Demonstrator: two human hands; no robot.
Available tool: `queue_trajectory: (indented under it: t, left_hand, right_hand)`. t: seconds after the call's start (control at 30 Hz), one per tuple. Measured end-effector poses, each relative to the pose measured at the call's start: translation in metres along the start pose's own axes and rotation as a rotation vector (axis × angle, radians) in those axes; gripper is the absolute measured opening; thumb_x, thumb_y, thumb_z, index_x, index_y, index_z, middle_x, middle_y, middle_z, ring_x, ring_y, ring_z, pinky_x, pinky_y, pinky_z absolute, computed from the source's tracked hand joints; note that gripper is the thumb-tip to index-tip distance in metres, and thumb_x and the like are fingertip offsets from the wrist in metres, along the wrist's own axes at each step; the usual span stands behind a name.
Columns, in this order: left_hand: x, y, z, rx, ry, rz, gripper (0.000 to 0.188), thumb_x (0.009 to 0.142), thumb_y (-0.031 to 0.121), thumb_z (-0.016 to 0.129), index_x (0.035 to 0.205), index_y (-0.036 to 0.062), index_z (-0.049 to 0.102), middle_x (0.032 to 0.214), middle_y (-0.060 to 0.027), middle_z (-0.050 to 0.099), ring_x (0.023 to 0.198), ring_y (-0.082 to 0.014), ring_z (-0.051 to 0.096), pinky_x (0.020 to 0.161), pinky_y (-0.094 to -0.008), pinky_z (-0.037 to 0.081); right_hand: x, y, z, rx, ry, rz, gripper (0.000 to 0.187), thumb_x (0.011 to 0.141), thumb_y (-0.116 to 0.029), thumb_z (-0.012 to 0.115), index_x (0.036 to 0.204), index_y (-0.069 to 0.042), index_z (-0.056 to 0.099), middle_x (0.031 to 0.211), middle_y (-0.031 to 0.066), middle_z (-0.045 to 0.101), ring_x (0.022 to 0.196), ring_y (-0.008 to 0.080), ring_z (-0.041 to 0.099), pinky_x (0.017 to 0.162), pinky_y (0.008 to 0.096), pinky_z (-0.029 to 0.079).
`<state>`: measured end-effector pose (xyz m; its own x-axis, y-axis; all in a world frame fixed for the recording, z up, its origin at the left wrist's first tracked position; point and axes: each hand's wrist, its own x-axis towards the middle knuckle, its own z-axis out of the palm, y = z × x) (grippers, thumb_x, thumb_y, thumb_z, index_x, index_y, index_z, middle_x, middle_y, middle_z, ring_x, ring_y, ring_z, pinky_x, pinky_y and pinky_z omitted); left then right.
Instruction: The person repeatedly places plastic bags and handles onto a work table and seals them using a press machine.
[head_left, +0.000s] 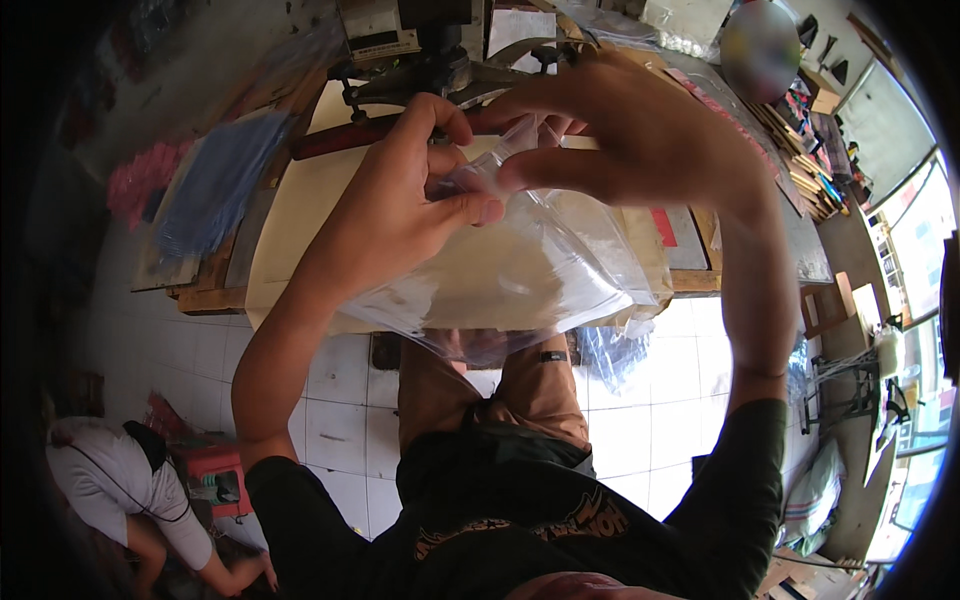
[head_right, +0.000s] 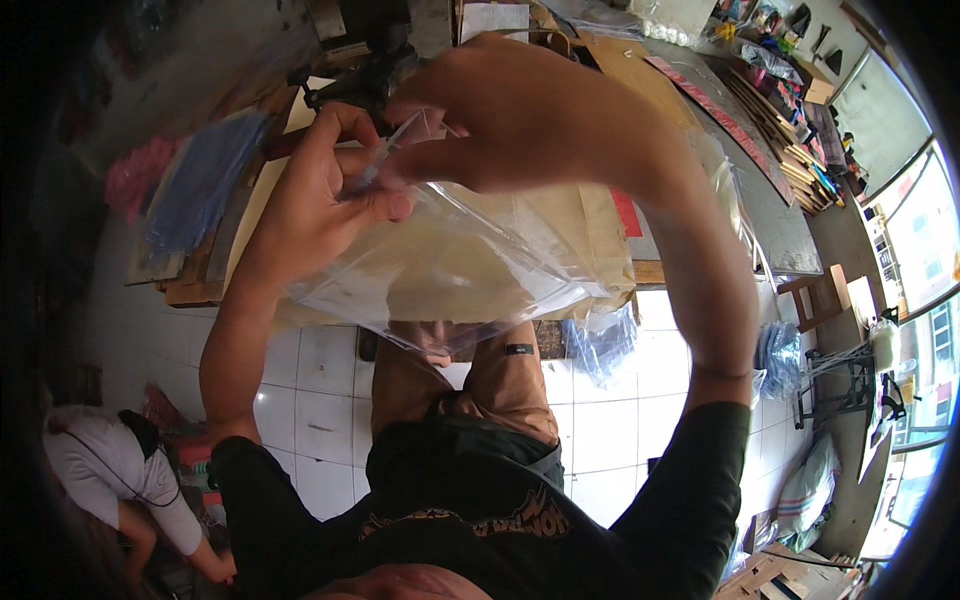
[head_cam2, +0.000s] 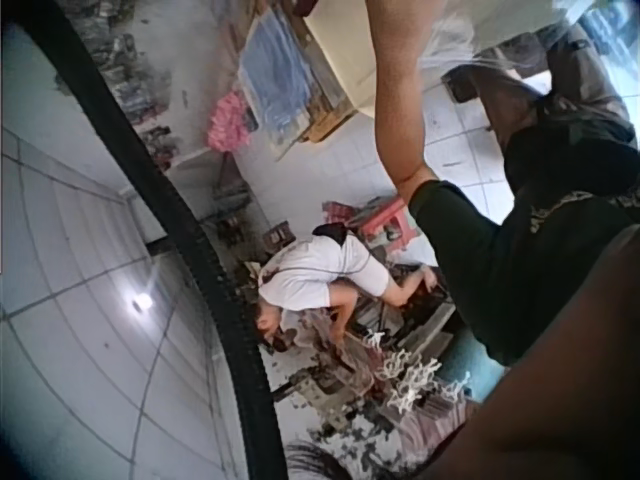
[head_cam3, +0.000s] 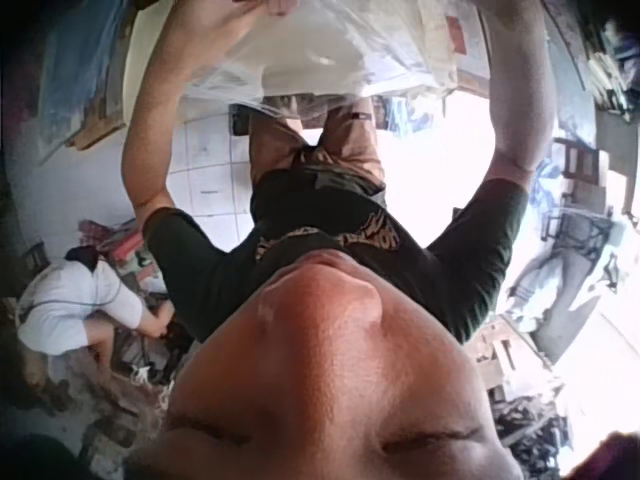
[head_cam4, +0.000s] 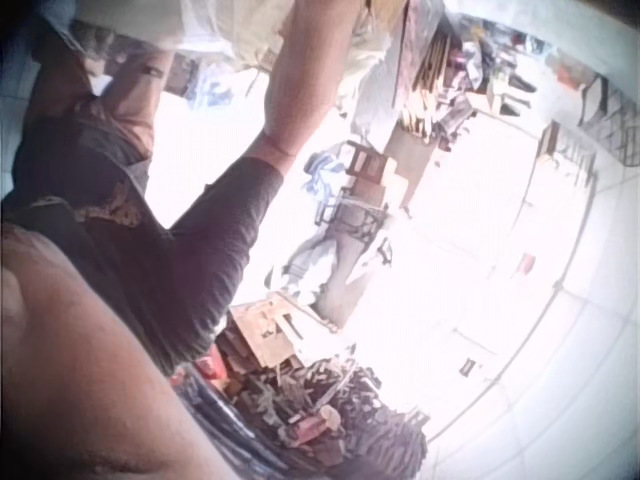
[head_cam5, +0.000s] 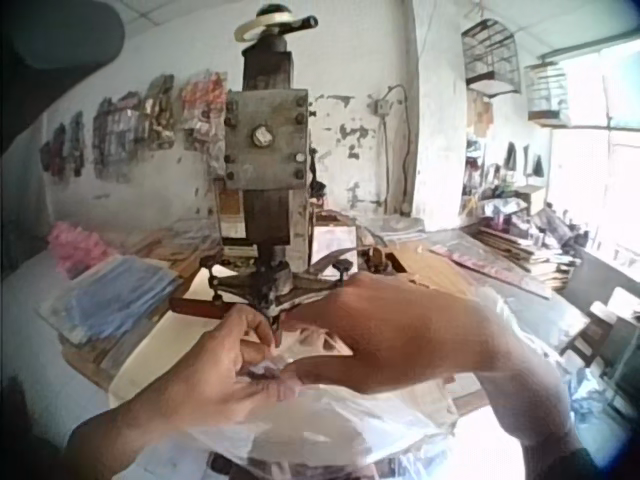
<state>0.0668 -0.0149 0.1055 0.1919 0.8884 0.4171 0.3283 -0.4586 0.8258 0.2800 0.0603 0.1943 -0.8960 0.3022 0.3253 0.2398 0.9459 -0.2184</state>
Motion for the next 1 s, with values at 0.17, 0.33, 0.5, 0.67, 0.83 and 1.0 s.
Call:
queue_trajectory:
  t: [0.17,0.33,0.5,0.67,0.83,1.0]
  left_hand:
    - [0.023,-0.007,0.010,-0.063,0.075,0.141,0.058,0.083,0.009,0.083,0.119,0.0018,0.039,0.103,-0.0163,0.068,0.091,-0.0182,0.069,0.078,-0.0328,0.056]
    - [0.014,0.005,0.020,0.620,0.543,0.420,0.066,0.081,0.012,0.085,0.129,-0.0008,0.041,0.112,-0.0173,0.064,0.089,-0.0237,0.069,0.082,-0.0384,0.057]
    - [-0.068,-0.023,0.065,-0.054,0.194,0.454,0.061,0.084,0.017,0.083,0.129,-0.0031,0.048,0.107,-0.0162,0.066,0.098,-0.0250,0.068,0.087,-0.0372,0.055]
    - [-0.094,-0.076,0.139,-0.750,-0.262,-0.294,0.091,0.086,0.033,0.082,0.152,-0.0004,0.029,0.143,-0.0235,0.050,0.131,-0.0314,0.054,0.110,-0.0428,0.045]
    - [-0.068,-0.109,0.152,-1.398,-0.022,-0.136,0.098,0.087,0.058,0.069,0.156,0.0053,0.024,0.157,-0.0231,0.034,0.146,-0.0339,0.036,0.121,-0.0445,0.034]
    - [-0.047,-0.103,0.140,-1.657,0.233,-0.070,0.079,0.092,0.042,0.072,0.151,0.0058,0.035,0.154,-0.0138,0.042,0.143,-0.0285,0.041,0.121,-0.0432,0.037]
  right_hand:
    - [0.058,-0.033,-0.031,-0.294,-0.613,0.127,0.032,0.089,-0.026,0.074,0.110,-0.002,0.074,0.080,0.0122,0.074,0.066,0.0231,0.069,0.069,0.0336,0.056]
    - [0.090,0.011,-0.010,-0.297,-0.522,-0.140,0.019,0.079,-0.008,0.073,0.095,0.001,0.072,0.079,0.0135,0.072,0.066,0.0260,0.069,0.063,0.0388,0.055]
    - [0.090,-0.020,-0.073,-0.208,-0.516,0.132,0.011,0.080,-0.006,0.066,0.081,0.002,0.074,0.071,0.0117,0.072,0.065,0.0217,0.070,0.061,0.0348,0.055]
    - [0.072,-0.002,-0.102,0.079,-0.166,0.234,0.013,0.088,-0.008,0.069,0.091,0.003,0.075,0.077,0.0113,0.074,0.070,0.0164,0.073,0.065,0.0294,0.060]
    - [0.057,0.008,-0.107,0.128,0.018,0.267,0.017,0.090,-0.010,0.071,0.098,0.004,0.075,0.081,0.0119,0.075,0.072,0.0173,0.073,0.067,0.0300,0.061]
    - [0.038,0.027,-0.098,0.217,0.103,0.301,0.020,0.090,-0.011,0.073,0.099,0.006,0.074,0.083,0.0099,0.075,0.072,0.0167,0.073,0.067,0.0289,0.061]
